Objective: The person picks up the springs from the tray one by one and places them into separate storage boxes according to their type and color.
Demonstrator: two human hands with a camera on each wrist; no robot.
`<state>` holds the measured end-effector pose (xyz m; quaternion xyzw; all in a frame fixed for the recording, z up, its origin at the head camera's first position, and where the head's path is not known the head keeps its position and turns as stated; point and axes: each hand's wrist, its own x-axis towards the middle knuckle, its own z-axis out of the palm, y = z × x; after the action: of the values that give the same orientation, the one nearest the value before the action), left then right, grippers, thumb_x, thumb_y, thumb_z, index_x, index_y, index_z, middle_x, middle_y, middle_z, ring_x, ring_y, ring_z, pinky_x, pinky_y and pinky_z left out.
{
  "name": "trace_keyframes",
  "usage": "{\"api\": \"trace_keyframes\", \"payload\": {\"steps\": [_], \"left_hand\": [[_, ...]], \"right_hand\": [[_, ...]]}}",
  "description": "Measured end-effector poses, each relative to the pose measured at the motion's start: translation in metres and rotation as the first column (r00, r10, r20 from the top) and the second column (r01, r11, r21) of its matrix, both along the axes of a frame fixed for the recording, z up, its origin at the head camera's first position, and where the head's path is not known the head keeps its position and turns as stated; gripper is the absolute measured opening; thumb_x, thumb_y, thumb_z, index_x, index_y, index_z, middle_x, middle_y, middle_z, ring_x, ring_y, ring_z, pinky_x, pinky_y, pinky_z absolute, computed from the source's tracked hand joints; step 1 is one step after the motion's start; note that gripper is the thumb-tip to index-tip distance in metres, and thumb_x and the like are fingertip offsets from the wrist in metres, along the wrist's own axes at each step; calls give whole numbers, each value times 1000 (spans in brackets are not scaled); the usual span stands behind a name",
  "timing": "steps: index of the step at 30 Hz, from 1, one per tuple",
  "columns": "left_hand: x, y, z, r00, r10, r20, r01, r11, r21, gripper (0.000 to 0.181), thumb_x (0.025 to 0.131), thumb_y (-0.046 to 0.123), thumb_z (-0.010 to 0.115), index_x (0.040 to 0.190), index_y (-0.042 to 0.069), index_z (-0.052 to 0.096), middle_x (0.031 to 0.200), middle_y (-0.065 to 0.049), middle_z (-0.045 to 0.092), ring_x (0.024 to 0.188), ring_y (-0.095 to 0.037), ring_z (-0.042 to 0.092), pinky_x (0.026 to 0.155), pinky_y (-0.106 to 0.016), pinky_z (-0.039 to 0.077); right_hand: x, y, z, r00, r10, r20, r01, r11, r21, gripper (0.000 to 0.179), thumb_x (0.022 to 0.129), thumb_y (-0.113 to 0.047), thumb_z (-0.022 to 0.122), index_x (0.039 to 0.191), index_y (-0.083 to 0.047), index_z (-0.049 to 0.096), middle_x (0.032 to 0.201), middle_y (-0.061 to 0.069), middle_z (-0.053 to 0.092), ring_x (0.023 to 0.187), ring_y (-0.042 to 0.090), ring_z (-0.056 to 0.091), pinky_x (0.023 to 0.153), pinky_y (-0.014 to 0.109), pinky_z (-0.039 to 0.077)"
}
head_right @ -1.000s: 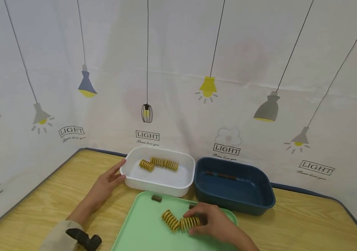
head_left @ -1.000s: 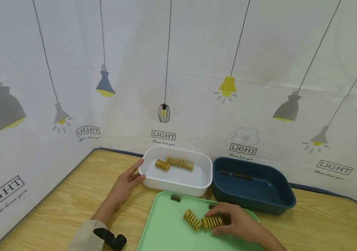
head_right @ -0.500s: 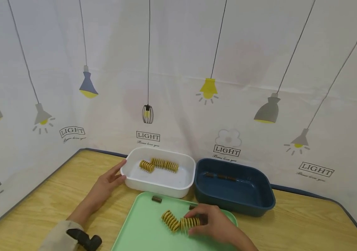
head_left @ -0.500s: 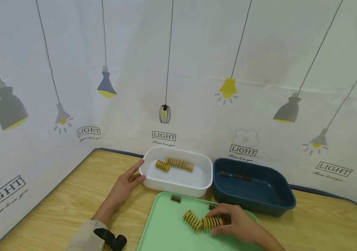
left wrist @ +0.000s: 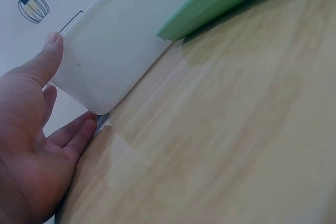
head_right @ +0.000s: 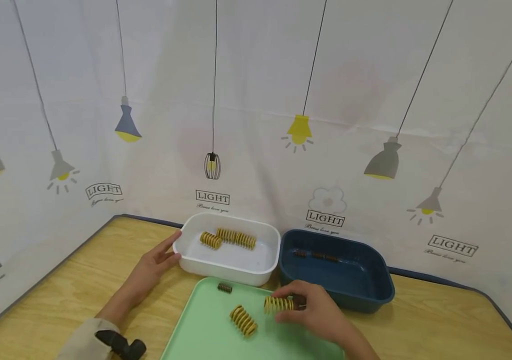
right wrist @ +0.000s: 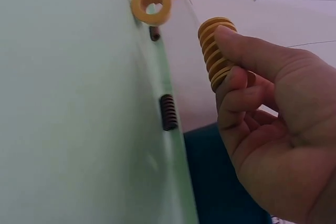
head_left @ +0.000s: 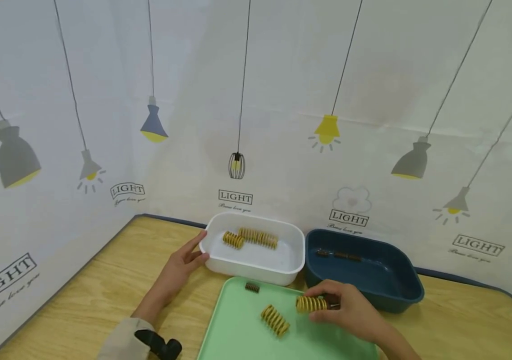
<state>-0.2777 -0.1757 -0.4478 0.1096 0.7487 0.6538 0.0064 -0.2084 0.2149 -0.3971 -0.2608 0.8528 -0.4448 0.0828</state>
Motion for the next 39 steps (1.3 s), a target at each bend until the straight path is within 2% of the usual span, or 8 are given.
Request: {"api": "trace_keyframes", "payload": {"steps": [4,9,12,18,26,32,39], "left_hand": [[-1,0,-1,1000,4,-3,-4,1000,-3,60,96,26,59,149,32,34,155,3,24,131,-26,42,107,-41,34],[-1,-2,-2,1000,16,-6,-16,1000,-15,60,95,27,60,149,32,34,155,3,25,130,-26,43,106,-40,36],[-1,-3,-3,1000,13,-6,-13,1000,-8,60,95,26,60,149,32,35,155,3,25,130,-26,43,106,-40,36],[0,-2,-2,1000,8,-2,-8,1000,5,60,95,26,61,149,32,35,155,2,25,130,-26,43,106,-40,36],[-1,-1,-1,1000,3,-4,-3,1000,3,60,95,28,61,149,32,34,155,2,25,131,-26,42,106,-41,35],[-1,0,-1,1000,0,-7,0,1000,11,60,95,26,60,149,31,34,155,1,25,130,-26,43,105,-40,36],[-2,0,-2,1000,0,0,0,1000,16,61,95,26,61,149,30,34,155,1,25,130,-26,43,106,-41,35]], "right_hand": [[0,1,11,998,-26,51,28,999,-42,35,83,-24,76,115,-13,67,108,5,64,88,16,64,71,29,55],[-5,-4,22,999,-50,3,50,999,4,37,82,-29,76,115,-15,67,104,5,63,74,14,59,60,27,52],[-8,-9,28,998,-67,-22,67,998,17,36,82,-30,76,115,-17,67,108,4,63,72,14,57,58,27,51],[-16,-17,37,998,-68,-19,67,997,-23,37,84,-30,74,118,-18,66,113,5,62,79,17,63,63,30,54],[-28,-30,40,996,-83,23,85,993,-86,38,82,-31,77,116,-17,67,110,7,62,78,28,65,60,38,55],[-40,-39,37,998,-64,20,65,991,-117,37,83,-27,76,117,-15,67,111,11,60,81,32,65,58,34,54],[-51,-55,34,998,-68,11,69,993,-97,42,84,-30,75,120,-12,66,118,8,61,84,22,66,61,35,54]]}}
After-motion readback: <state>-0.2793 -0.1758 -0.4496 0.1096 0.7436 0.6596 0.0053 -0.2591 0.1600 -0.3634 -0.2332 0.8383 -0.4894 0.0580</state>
